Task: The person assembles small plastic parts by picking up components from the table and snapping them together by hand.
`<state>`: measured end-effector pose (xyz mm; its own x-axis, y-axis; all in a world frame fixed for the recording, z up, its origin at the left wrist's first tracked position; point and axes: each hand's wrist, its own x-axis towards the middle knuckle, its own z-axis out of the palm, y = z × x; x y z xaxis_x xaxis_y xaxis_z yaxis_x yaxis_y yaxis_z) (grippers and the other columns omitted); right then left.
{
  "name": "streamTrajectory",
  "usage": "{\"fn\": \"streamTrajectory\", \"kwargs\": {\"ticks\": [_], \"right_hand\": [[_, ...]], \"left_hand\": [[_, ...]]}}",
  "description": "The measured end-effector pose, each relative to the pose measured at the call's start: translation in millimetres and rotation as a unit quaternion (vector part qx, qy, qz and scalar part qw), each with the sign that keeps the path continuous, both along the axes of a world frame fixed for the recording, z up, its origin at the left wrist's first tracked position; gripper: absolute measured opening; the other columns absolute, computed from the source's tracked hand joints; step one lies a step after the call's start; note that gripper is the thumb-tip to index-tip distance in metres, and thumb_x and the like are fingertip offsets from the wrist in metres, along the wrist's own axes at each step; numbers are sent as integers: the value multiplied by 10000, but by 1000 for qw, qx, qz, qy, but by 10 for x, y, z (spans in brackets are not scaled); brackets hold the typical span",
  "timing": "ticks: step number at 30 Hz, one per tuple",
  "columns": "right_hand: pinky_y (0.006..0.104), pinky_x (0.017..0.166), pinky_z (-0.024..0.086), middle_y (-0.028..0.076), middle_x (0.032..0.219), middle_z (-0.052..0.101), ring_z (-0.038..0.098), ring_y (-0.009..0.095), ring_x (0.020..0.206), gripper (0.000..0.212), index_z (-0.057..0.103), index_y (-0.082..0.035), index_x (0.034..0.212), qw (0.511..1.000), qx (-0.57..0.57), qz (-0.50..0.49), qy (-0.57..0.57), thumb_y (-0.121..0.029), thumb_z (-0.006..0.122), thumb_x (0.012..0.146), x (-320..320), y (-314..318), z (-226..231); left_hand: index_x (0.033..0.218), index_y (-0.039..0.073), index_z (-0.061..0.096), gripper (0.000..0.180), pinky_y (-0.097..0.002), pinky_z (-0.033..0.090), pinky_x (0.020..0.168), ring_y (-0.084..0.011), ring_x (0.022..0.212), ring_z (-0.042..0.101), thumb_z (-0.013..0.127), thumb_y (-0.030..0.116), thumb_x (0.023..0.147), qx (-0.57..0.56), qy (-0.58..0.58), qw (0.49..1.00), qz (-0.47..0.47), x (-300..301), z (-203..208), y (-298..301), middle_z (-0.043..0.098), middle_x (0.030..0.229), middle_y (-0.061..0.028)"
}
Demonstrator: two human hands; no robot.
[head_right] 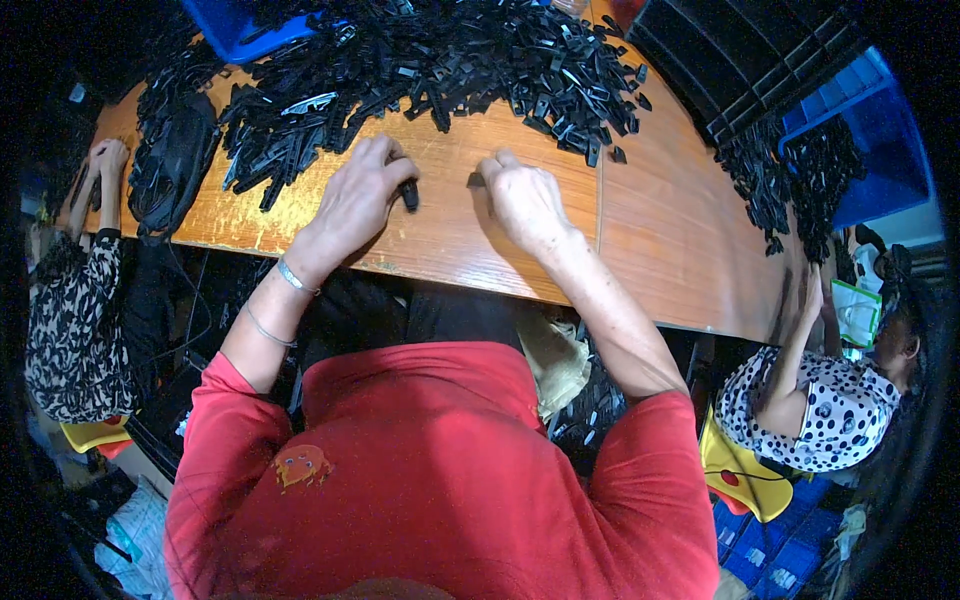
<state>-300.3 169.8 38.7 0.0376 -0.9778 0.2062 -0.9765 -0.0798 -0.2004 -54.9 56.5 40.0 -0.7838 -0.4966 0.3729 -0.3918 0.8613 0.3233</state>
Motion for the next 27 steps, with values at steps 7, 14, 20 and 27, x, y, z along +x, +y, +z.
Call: {"fn": "streamTrajectory", "kwargs": {"ticks": [7,14,20,27], "right_hand": [[501,801,597,211,1030,732,744,431,906,234,779,-16,1076,977,-73,17,-197,-168,848,913,319,-32,-115],[469,787,582,150,1006,704,733,380,912,245,819,-65,1091,976,-64,15,-207,-171,886,880,445,-162,-216],[458,735,573,123,970,693,726,363,862,238,815,-66,1073,980,-69,32,-186,-152,886,862,433,-199,-226],[468,716,578,119,948,699,726,372,855,199,803,-70,1055,982,-69,114,-137,-175,855,894,526,-460,-211]], "left_hand": [[1093,44,777,297,-462,530,926,-350,1069,641,892,93,823,82,69,993,45,107,-226,39,666,1079,-131],[1013,42,791,214,-452,533,875,-352,994,662,893,107,836,93,110,986,88,175,-375,29,679,982,-118],[975,31,781,194,-457,533,862,-355,976,665,891,100,831,108,115,984,80,169,-396,-5,679,968,-117],[951,17,765,182,-462,541,810,-368,938,677,884,94,837,108,111,982,109,161,-308,35,674,943,-136]]}}
